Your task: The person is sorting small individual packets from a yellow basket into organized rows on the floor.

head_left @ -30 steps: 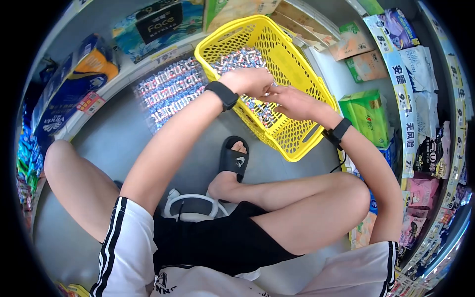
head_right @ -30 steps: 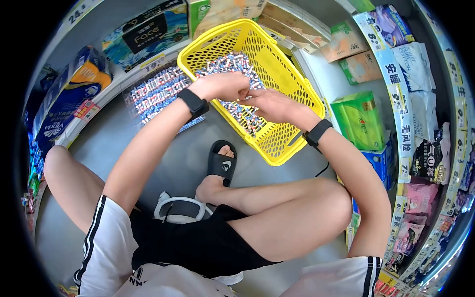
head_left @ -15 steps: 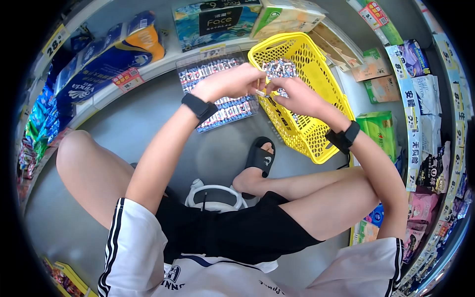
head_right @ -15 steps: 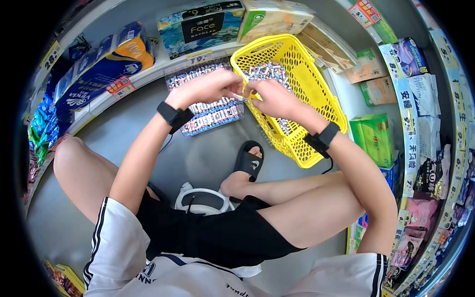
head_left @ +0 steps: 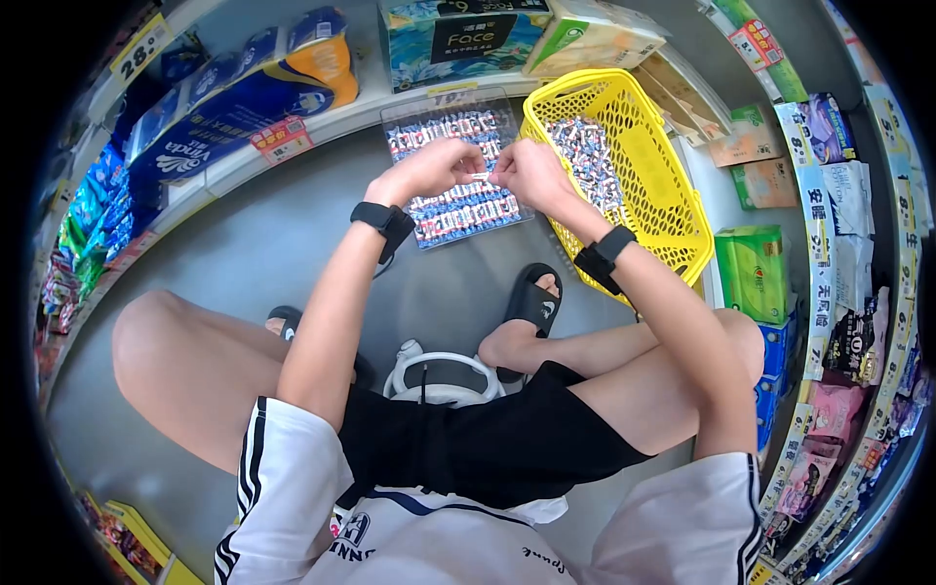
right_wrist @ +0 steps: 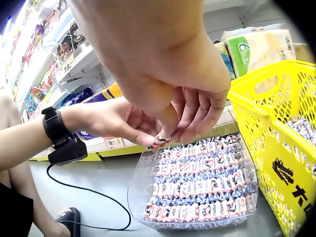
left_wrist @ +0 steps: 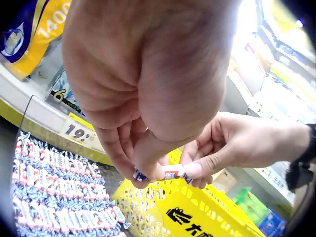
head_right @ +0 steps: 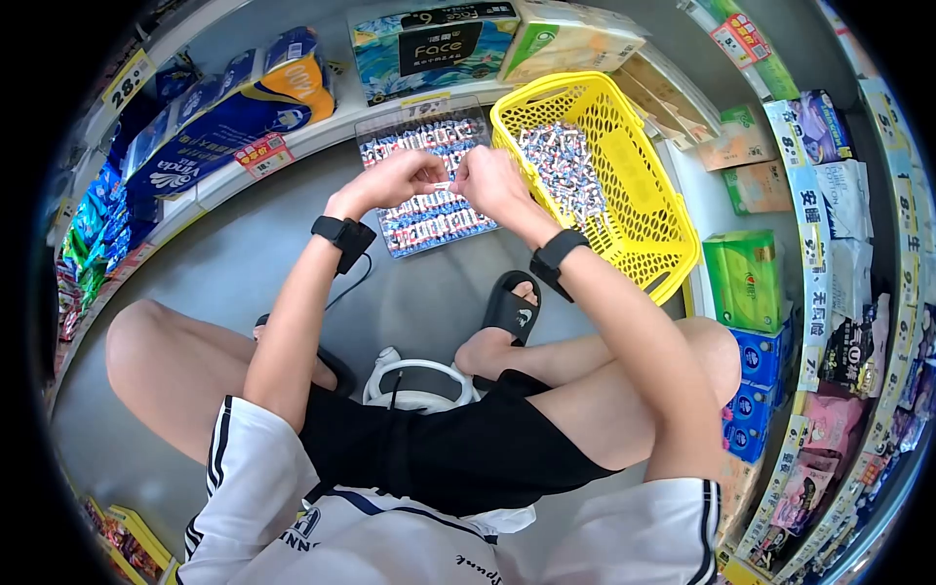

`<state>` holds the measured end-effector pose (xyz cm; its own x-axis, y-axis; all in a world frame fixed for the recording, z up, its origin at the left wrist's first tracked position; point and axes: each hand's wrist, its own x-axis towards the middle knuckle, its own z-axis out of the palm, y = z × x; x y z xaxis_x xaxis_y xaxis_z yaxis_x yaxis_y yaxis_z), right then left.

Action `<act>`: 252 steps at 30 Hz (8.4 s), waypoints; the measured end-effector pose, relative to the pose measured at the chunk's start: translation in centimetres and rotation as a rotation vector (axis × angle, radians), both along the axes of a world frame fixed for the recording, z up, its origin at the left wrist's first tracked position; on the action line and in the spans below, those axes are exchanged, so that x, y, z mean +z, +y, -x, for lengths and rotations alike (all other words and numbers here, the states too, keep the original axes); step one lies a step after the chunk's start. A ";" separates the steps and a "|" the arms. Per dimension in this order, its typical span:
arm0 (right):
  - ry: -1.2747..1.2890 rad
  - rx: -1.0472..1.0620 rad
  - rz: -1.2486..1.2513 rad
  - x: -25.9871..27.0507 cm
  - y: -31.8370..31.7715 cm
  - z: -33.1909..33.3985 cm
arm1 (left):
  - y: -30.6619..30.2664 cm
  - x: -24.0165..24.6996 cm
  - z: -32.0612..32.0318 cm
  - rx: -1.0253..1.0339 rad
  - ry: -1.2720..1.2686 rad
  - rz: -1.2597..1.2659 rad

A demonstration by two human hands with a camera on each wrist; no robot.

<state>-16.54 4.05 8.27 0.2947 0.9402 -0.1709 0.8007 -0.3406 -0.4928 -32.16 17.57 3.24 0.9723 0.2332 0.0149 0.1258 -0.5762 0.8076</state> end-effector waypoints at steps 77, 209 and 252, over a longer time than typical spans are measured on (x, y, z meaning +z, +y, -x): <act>-0.257 -0.086 -0.109 -14.5 -1.5 10.1 | -2.5 -8.2 3.2 0.050 0.111 -0.413; -0.135 0.524 -0.114 4.6 -4.9 -12.9 | -3.6 5.1 -10.0 0.075 -0.194 -0.369; 0.084 -0.022 0.025 -6.8 -3.4 2.9 | -2.3 -3.8 0.8 0.046 0.075 -0.053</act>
